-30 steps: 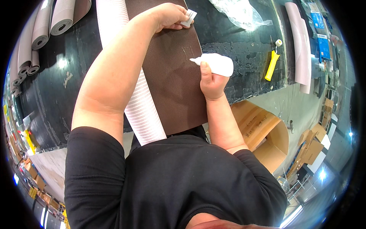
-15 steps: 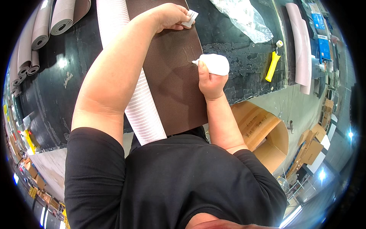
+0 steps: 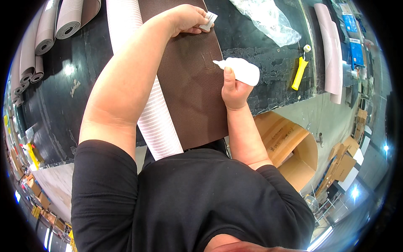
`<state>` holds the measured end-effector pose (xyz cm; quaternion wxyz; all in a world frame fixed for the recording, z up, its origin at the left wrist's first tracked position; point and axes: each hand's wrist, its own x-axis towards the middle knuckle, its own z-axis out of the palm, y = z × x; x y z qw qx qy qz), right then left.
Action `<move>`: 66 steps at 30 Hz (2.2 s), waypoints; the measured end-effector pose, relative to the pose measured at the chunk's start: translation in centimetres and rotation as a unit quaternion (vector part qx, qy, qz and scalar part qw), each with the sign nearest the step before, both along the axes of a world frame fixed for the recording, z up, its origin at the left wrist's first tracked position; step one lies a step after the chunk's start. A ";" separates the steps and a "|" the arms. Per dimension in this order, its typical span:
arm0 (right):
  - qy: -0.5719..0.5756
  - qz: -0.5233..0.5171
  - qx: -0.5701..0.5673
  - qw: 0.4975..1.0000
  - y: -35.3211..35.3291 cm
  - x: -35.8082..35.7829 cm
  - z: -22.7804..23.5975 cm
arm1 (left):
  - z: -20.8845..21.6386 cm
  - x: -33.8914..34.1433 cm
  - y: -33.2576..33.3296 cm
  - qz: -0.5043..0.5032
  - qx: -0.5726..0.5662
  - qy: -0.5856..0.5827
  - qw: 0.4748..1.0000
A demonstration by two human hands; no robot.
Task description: The person applies glue from a bottle onto the edge of a rolled plastic sheet, presses the edges together, and rolls over the seam with a hand roller.
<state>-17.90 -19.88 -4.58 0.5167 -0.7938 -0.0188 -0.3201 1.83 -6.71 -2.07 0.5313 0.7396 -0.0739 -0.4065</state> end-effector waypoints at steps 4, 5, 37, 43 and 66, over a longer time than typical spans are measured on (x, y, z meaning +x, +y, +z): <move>0.019 0.004 -0.008 1.000 0.0 0.2 -0.2 | 0.1 0.0 0.0 -0.008 -0.005 0.013 1.000; 0.020 0.005 -0.008 1.000 0.0 0.4 -0.2 | 0.0 0.0 0.0 -0.007 -0.009 0.018 1.000; 0.037 0.010 -0.028 0.999 -0.2 -0.3 -1.2 | -0.3 -0.4 0.0 0.006 -0.002 -0.021 1.000; 0.007 0.023 -0.033 0.999 0.2 0.6 -0.7 | -1.1 1.0 -0.2 -0.012 -0.017 0.037 0.999; 0.086 0.016 0.396 0.914 -1.7 -0.1 -0.6 | -0.2 0.3 -0.2 -0.015 -0.009 0.017 1.000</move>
